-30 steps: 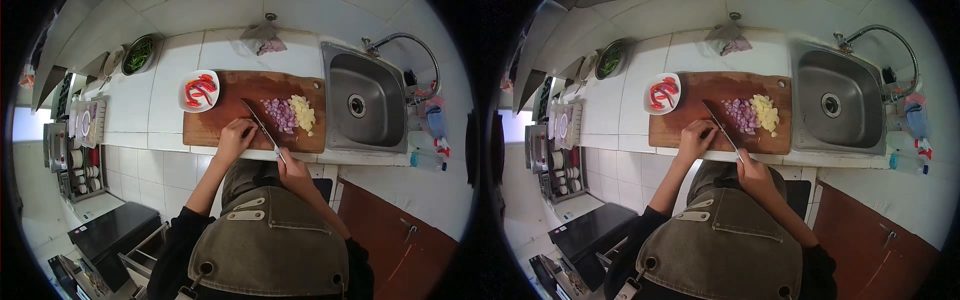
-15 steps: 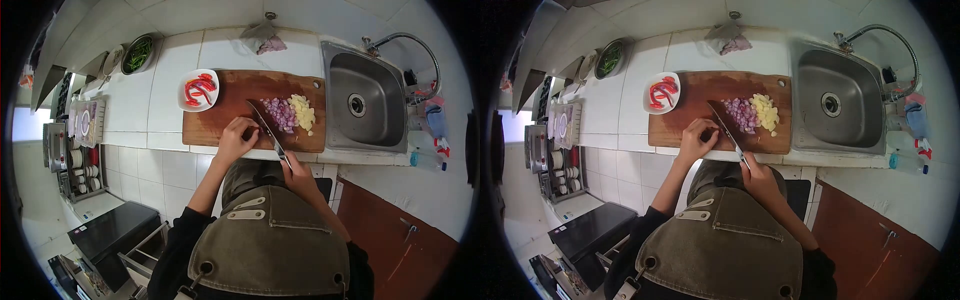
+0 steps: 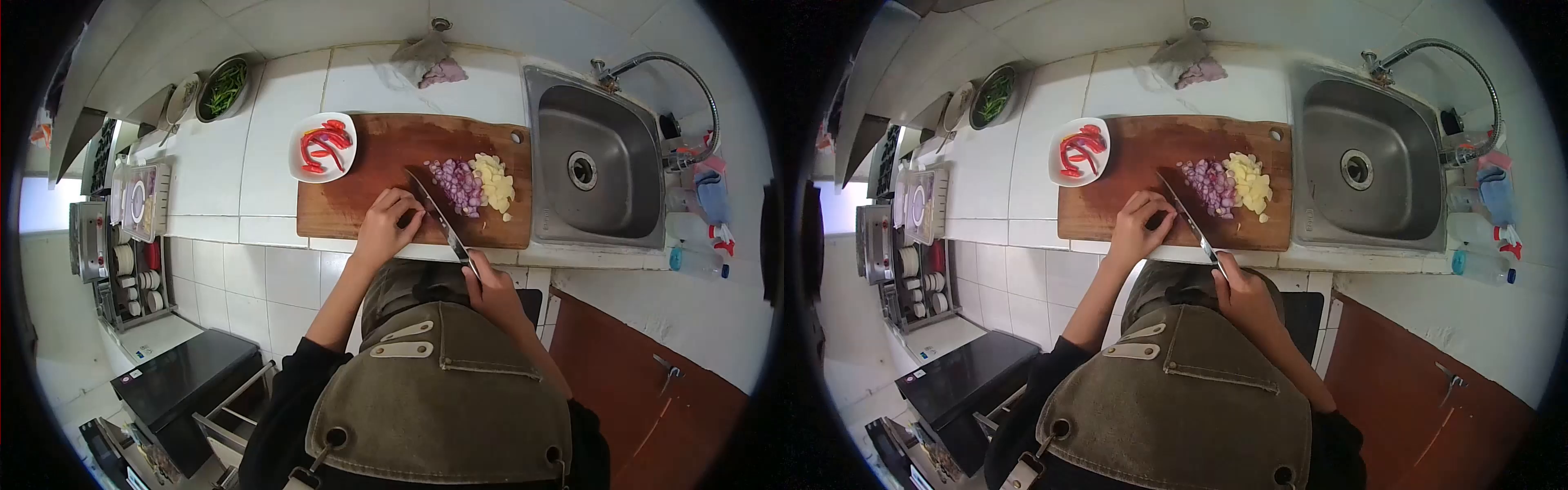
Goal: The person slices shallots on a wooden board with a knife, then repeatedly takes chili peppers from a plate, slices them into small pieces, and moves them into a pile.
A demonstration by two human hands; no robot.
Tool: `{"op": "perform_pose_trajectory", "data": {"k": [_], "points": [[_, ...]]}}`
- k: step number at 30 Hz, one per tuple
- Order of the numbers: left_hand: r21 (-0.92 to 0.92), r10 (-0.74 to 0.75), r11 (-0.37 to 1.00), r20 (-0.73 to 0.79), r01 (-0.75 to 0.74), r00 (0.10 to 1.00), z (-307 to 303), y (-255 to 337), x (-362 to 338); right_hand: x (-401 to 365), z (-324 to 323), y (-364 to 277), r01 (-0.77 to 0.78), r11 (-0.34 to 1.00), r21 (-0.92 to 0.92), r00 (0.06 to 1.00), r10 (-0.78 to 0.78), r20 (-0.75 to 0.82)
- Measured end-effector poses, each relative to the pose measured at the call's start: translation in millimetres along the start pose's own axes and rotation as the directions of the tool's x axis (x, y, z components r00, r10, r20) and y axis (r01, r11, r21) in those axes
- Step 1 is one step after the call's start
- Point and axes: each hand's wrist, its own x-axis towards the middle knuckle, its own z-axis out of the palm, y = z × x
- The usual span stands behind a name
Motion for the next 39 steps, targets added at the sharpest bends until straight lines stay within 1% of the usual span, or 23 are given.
{"op": "perform_pose_trajectory", "data": {"k": [1, 8, 10, 14, 15, 16, 17, 18, 19, 21, 22, 24, 25, 27, 28, 30, 31, 33, 34, 35, 37, 38, 39], "points": [[0.009, 0.007, 1.0, -0.004, -0.007, 1.0, 0.4, -1.1, -0.3, -0.8, -0.1, 0.6, -0.027, 1.0, -0.011, 0.999, 0.027, 0.033], [0.008, 0.015, 1.0, 0.002, -0.015, 1.0, -0.1, -2.8, -0.2, 7.6, 8.1, 4.9, 0.003, 1.0, 0.015, 1.0, -0.003, 0.006], [0.001, 0.014, 1.0, 0.003, -0.014, 1.0, -0.2, -2.0, 0.0, 16.1, 8.7, 6.4, -0.085, 0.989, 0.122, 0.993, 0.074, 0.088], [0.007, -0.008, 1.0, 0.002, 0.008, 1.0, 0.3, 1.1, 1.1, 25.4, 2.8, -7.8, -0.107, 0.99, 0.09, 0.993, 0.102, 0.055], [0.015, -0.006, 1.0, -0.002, 0.006, 1.0, 0.1, 4.1, 2.4, 26.8, -5.1, -15.8, -0.158, 0.98, 0.119, 0.985, 0.148, 0.089], [-0.05, -0.073, 0.996, -0.072, 0.069, 0.995, -1.3, 8.4, 4.3, 28.1, -8.7, -19.9, -0.209, 0.967, 0.148, 0.973, 0.192, 0.125], [-0.119, -0.141, 0.985, -0.137, 0.125, 0.98, -4.9, 11.1, 5.8, 27.0, -6.9, -16.8, -0.201, 0.967, 0.155, 0.975, 0.183, 0.125], [-0.089, -0.188, 0.981, -0.19, 0.173, 0.964, -11.2, 10.9, 6.3, 23.6, -4.3, -10.2, -0.142, 0.977, 0.162, 0.988, 0.128, 0.091], [-0.083, -0.186, 0.981, -0.195, 0.172, 0.963, -12.2, 3.0, 5.0, 20.4, -2.6, -4.9, -0.082, 0.983, 0.166, 0.996, 0.074, 0.058], [-0.347, -0.346, 0.917, -0.444, 0.197, 0.827, -12.4, -13.4, 5.1, 14.2, -1.7, -0.2, -0.056, 0.986, 0.154, 0.997, 0.047, 0.063], [-0.345, -0.344, 0.918, -0.45, 0.195, 0.824, -18.5, -17.3, 6.6, 12.6, -1.7, 2.0, -0.036, 0.989, 0.142, 0.997, 0.026, 0.068], [-0.219, -0.26, 0.96, -0.466, 0.175, 0.846, -39.7, -21.9, 11.2, 10.5, -1.4, 7.4, -0.012, 0.993, 0.115, 0.997, 0.003, 0.076], [-0.076, -0.192, 0.981, -0.474, 0.178, 0.86, -51.6, -21.8, 16.4, 10.6, -0.9, 8.5, 0.005, 0.996, 0.088, 0.997, -0.013, 0.081], [0.138, -0.157, 0.958, -0.481, 0.251, 0.862, -69.0, -28.5, 25.6, 15.1, -3.6, 6.7, -0.006, 0.994, 0.106, 0.995, -0.004, 0.097], [0.136, -0.155, 0.959, -0.48, 0.248, 0.863, -76.5, -33.9, 31.7, 17.7, -5.5, 6.5, -0.02, 0.993, 0.12, 0.993, 0.006, 0.114], [0.354, -0.07, 0.902, -0.443, 0.247, 0.894, -89.4, -45.7, 44.4, 22.0, -5.3, 7.8, -0.031, 0.99, 0.137, 0.996, 0.019, 0.088], [0.351, -0.069, 0.904, -0.445, 0.245, 0.893, -93.6, -52.7, 49.7, 23.7, -5.6, 7.8, -0.039, 0.987, 0.156, 0.997, 0.029, 0.065], [0.424, -0.08, 0.874, -0.359, 0.238, 0.93, -96.8, -68.2, 57.0, 24.8, -8.5, 6.1, -0.048, 0.988, 0.148, 0.999, 0.045, 0.024], [0.503, -0.072, 0.829, -0.338, 0.245, 0.938, -95.5, -73.8, 59.1, 25.5, -10.2, 5.9, -0.059, 0.988, 0.145, 0.998, 0.062, -0.017], [0.5, -0.068, 0.832, -0.335, 0.238, 0.94, -96.1, -79.5, 59.2, 26.0, -10.9, 7.1, -0.061, 0.988, 0.143, 0.998, 0.065, -0.024], [0.524, -0.059, 0.829, -0.264, 0.194, 0.963, -100.0, -83.0, 62.5, 25.0, -10.3, 9.9, -0.041, 0.992, 0.12, 0.999, 0.045, -0.027], [0.511, -0.007, 0.844, -0.292, 0.163, 0.956, -101.1, -83.2, 61.7, 23.5, -10.6, 10.6, -0.05, 0.991, 0.122, 0.998, 0.055, -0.038], [0.51, 0.0, 0.848, -0.28, 0.149, 0.96, -100.6, -78.5, 62.3, 21.8, -11.1, 11.2, -0.064, 0.991, 0.115, 0.998, 0.063, 0.012]]}}
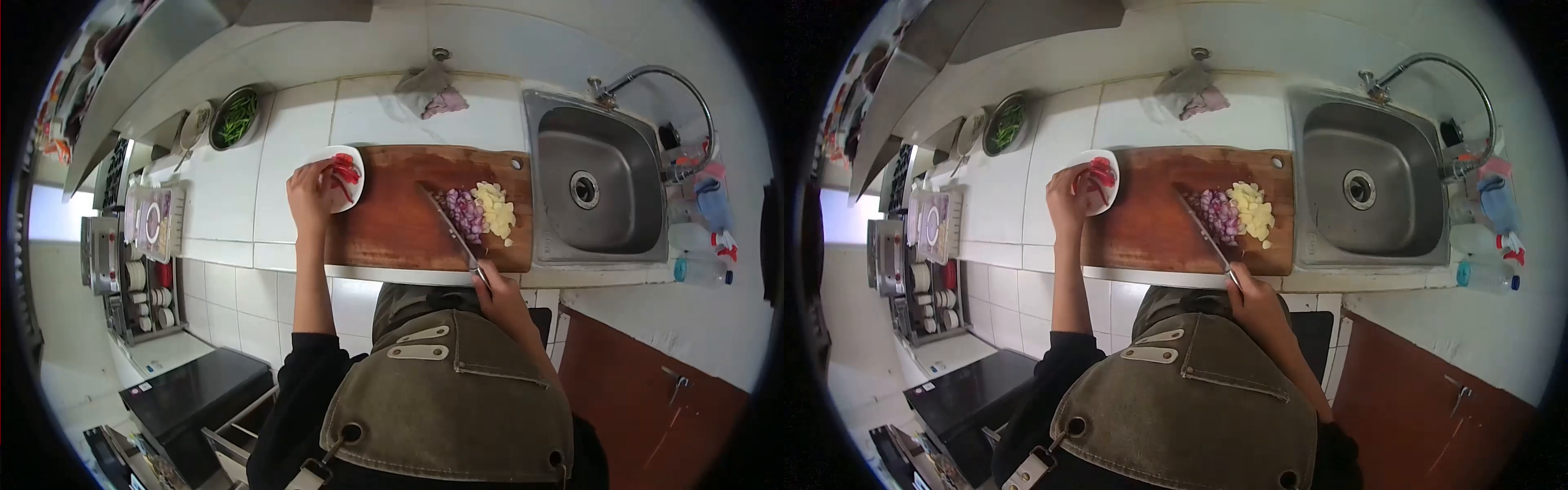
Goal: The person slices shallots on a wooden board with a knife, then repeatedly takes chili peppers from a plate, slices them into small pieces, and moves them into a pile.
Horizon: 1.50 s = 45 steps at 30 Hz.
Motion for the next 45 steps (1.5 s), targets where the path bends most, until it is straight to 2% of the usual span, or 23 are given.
{"op": "perform_pose_trajectory", "data": {"k": [2, 4, 5, 7, 10, 11, 12, 15, 17, 21, 30, 38, 45], "points": [[-0.169, -0.101, 0.982, -0.115, 0.08, 0.988, -4.8, 8.0, -0.9, -1.8, 0.3, 0.2, -0.017, 1.0, -0.007, 0.999, 0.018, 0.041], [-0.191, -0.109, 0.978, -0.137, 0.082, 0.985, -12.6, 24.9, -0.7, -2.0, 2.1, -0.8, -0.029, 0.998, -0.053, 0.994, 0.035, 0.107], [-0.262, -0.139, 0.959, -0.116, 0.105, 0.983, -17.0, 36.4, -1.6, -1.9, 2.8, -2.0, -0.033, 0.998, -0.053, 0.994, 0.038, 0.102], [-0.405, -0.183, 0.9, -0.02, 0.16, 0.983, -23.7, 59.9, -8.6, -3.2, 4.0, -4.5, -0.065, 0.998, -0.012, 0.997, 0.065, 0.042], [-0.422, 0.085, 0.906, 0.124, -0.025, 0.989, -15.6, 89.0, -30.7, -3.9, 3.3, -1.6, -0.021, 0.999, 0.028, 0.999, 0.022, -0.029], [-0.51, 0.056, 0.856, 0.257, 0.086, 0.965, -11.1, 97.1, -39.8, -4.1, 2.8, -1.8, -0.021, 0.999, 0.026, 0.999, 0.022, -0.024], [-0.495, 0.057, 0.862, 0.316, 0.113, 0.947, -4.1, 102.0, -47.9, -4.8, 2.5, -2.7, -0.028, 0.999, 0.03, 0.999, 0.029, -0.018], [-0.436, 0.092, 0.897, 0.355, 0.078, 0.931, 12.8, 102.4, -63.5, -6.4, 6.4, -2.7, -0.011, 1.0, 0.023, 0.999, 0.012, -0.038], [-0.401, 0.105, 0.916, 0.245, 0.002, 0.964, 14.9, 106.4, -65.5, -6.2, 6.9, -4.5, 0.012, 1.0, 0.009, 0.998, -0.011, -0.068], [-0.441, 0.177, 0.895, 0.213, -0.067, 0.961, 20.0, 109.9, -72.2, -9.8, 11.0, -3.6, 0.022, 0.998, -0.052, 0.997, -0.026, -0.075], [-0.378, 0.197, 0.918, 0.181, -0.117, 0.964, 32.3, 116.0, -82.5, -27.7, 8.0, -7.1, 0.023, 0.992, -0.126, 0.996, -0.033, -0.082], [-0.365, 0.181, 0.924, 0.152, -0.115, 0.972, 35.2, 119.1, -85.3, -35.0, 10.4, -3.1, 0.029, 0.992, -0.123, 0.997, -0.038, -0.074], [-0.366, 0.139, 0.929, 0.185, -0.063, 0.973, 34.0, 121.7, -87.1, -35.4, 20.3, 0.1, -0.005, 0.961, -0.276, 0.998, -0.013, -0.063]]}}
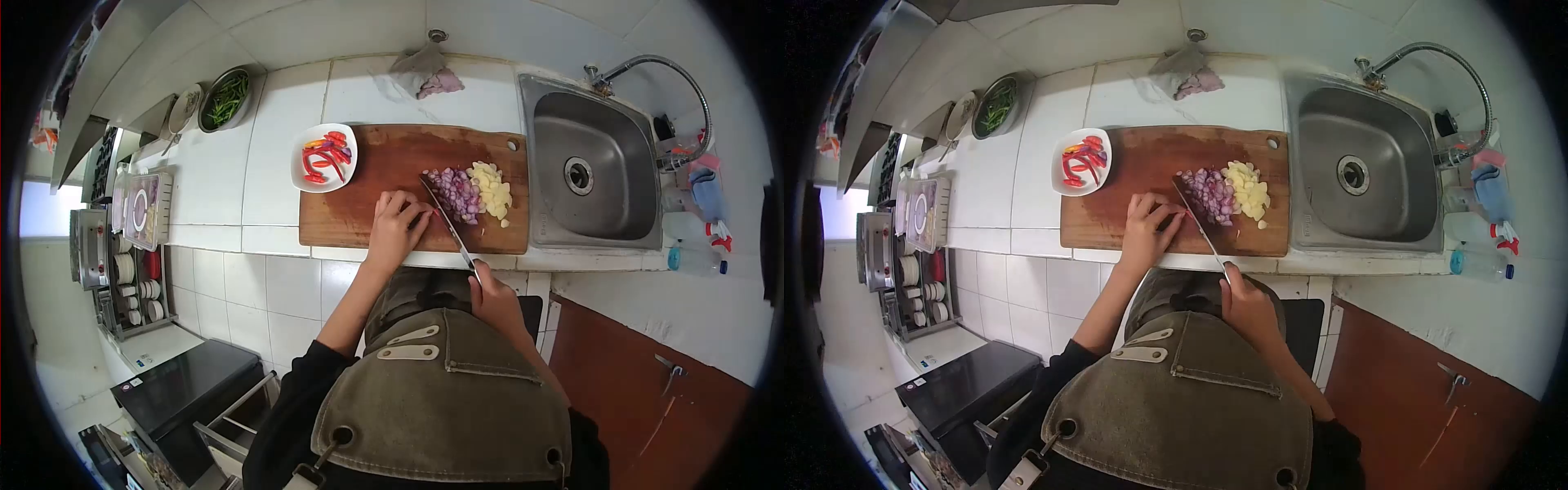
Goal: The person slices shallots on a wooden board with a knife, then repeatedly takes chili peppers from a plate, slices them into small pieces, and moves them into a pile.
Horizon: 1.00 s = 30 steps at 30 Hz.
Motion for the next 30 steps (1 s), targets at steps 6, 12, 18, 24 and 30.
{"op": "perform_pose_trajectory", "data": {"k": [6, 12, 18, 24, 30], "points": [[-0.096, 0.032, 0.995, 0.047, -0.027, 0.998, -1.6, -6.6, 3.1, 15.1, 5.4, -7.0, -0.04, 0.995, -0.091, 0.997, 0.046, 0.062], [-0.113, 0.037, 0.993, 0.081, -0.027, 0.996, -3.2, -6.7, 5.0, 28.3, 0.5, -1.4, -0.058, 0.996, 0.069, 0.997, 0.054, 0.059], [-0.029, 0.012, 1.0, 0.096, -0.009, 0.995, -5.0, -3.1, 2.3, 14.8, -6.9, -1.5, 0.032, 0.997, 0.068, 0.999, -0.031, -0.007], [-0.091, 0.029, 0.996, 0.097, -0.02, 0.995, -2.1, -9.7, 2.0, 14.4, -8.0, -2.6, 0.02, 1.0, -0.014, 0.998, -0.02, 0.056], [-0.14, 0.027, 0.99, 0.135, -0.008, 0.99, -5.3, -10.7, 4.3, 32.2, -4.9, -6.9, -0.062, 0.998, 0.022, 0.992, 0.059, 0.114]]}}
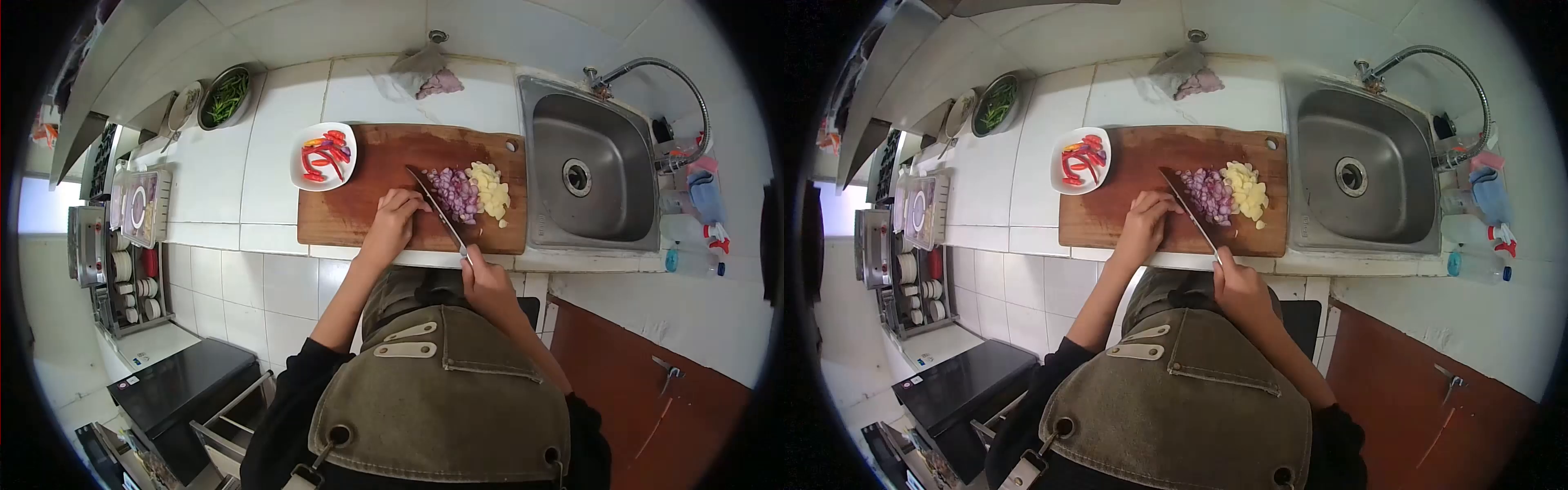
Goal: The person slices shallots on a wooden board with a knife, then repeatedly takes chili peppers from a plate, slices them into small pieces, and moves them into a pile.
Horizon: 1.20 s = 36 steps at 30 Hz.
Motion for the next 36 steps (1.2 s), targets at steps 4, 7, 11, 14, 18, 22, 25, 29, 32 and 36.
{"op": "perform_pose_trajectory", "data": {"k": [4, 7, 11, 14, 18, 22, 25, 29, 32, 36], "points": [[-0.058, 0.01, 0.998, 0.036, -0.008, 0.999, -9.2, 5.4, 3.6, 5.6, -4.1, 3.9, -0.021, 0.991, 0.131, 0.999, 0.017, 0.037], [0.003, 0.031, 1.0, -0.074, -0.03, 0.997, -13.9, 11.4, -0.6, 2.3, -8.3, -3.0, -0.042, 0.988, 0.15, 0.999, 0.043, -0.001], [0.091, -0.037, 0.995, -0.095, 0.046, 0.995, -10.9, 1.2, -7.1, -6.2, -19.9, -10.0, -0.061, 0.993, 0.104, 0.998, 0.058, 0.032], [0.054, -0.014, 0.998, -0.081, 0.019, 0.997, -10.0, -1.3, -7.0, -10.4, -21.0, -6.8, -0.058, 0.995, 0.079, 0.997, 0.055, 0.05], [-0.01, -0.033, 0.999, -0.081, 0.032, 0.996, -11.1, 1.4, -4.7, -12.8, -21.3, -4.8, -0.025, 0.997, 0.075, 1.0, 0.024, 0.011], [-0.107, -0.096, 0.99, -0.088, 0.087, 0.991, -13.1, -1.9, -3.4, -13.7, -26.4, -10.4, -0.052, 0.995, 0.085, 0.998, 0.05, 0.035], [0.013, 0.009, 1.0, -0.059, -0.008, 0.998, -18.9, 0.1, 0.2, -14.7, -21.7, -9.7, 0.013, 0.995, 0.097, 1.0, -0.01, -0.023], [-0.006, -0.037, 0.999, -0.079, 0.037, 0.996, -19.4, 0.2, -1.1, -16.2, -13.7, -5.4, 0.043, 0.992, 0.118, 0.998, -0.038, -0.041], [-0.014, -0.079, 0.997, -0.123, 0.077, 0.989, -21.9, -4.2, -2.7, -16.2, -8.8, -1.0, 0.059, 0.99, 0.129, 0.998, -0.056, -0.027], [0.015, -0.063, 0.998, -0.137, 0.066, 0.989, -23.0, -7.4, -4.7, -16.4, -10.2, -1.5, 0.032, 0.99, 0.135, 0.999, -0.028, -0.028]]}}
